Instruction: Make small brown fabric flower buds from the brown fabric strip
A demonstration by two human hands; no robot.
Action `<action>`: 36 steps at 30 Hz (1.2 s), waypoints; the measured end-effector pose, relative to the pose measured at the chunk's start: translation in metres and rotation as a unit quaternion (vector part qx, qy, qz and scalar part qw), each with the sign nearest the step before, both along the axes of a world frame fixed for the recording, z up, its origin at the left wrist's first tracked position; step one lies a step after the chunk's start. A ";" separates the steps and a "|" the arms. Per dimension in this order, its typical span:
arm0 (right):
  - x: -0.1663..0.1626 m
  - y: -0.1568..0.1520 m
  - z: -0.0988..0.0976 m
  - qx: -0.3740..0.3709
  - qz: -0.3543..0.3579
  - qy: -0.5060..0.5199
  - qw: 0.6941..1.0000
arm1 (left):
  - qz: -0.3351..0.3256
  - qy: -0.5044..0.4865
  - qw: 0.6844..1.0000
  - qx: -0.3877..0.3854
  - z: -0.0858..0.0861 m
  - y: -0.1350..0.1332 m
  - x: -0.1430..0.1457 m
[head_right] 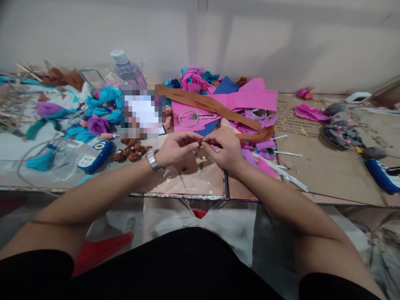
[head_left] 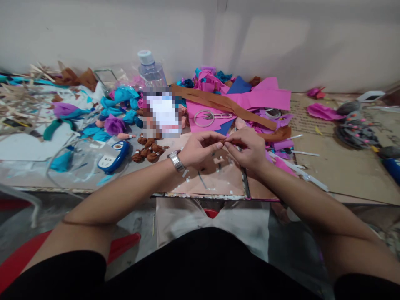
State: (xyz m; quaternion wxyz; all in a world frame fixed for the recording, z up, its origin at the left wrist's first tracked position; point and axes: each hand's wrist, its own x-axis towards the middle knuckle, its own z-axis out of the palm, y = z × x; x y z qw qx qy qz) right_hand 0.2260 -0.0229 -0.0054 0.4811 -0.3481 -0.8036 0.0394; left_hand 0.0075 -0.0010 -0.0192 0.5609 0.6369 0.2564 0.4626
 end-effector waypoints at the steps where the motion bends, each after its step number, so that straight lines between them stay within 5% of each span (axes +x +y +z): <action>1: 0.000 0.000 0.000 -0.002 -0.001 0.000 1.000 | 0.003 -0.002 1.000 0.001 0.000 0.000 0.000; 36: -0.002 -0.002 -0.001 -0.016 0.011 0.008 1.000 | 0.022 -0.002 1.000 0.005 -0.001 0.002 -0.001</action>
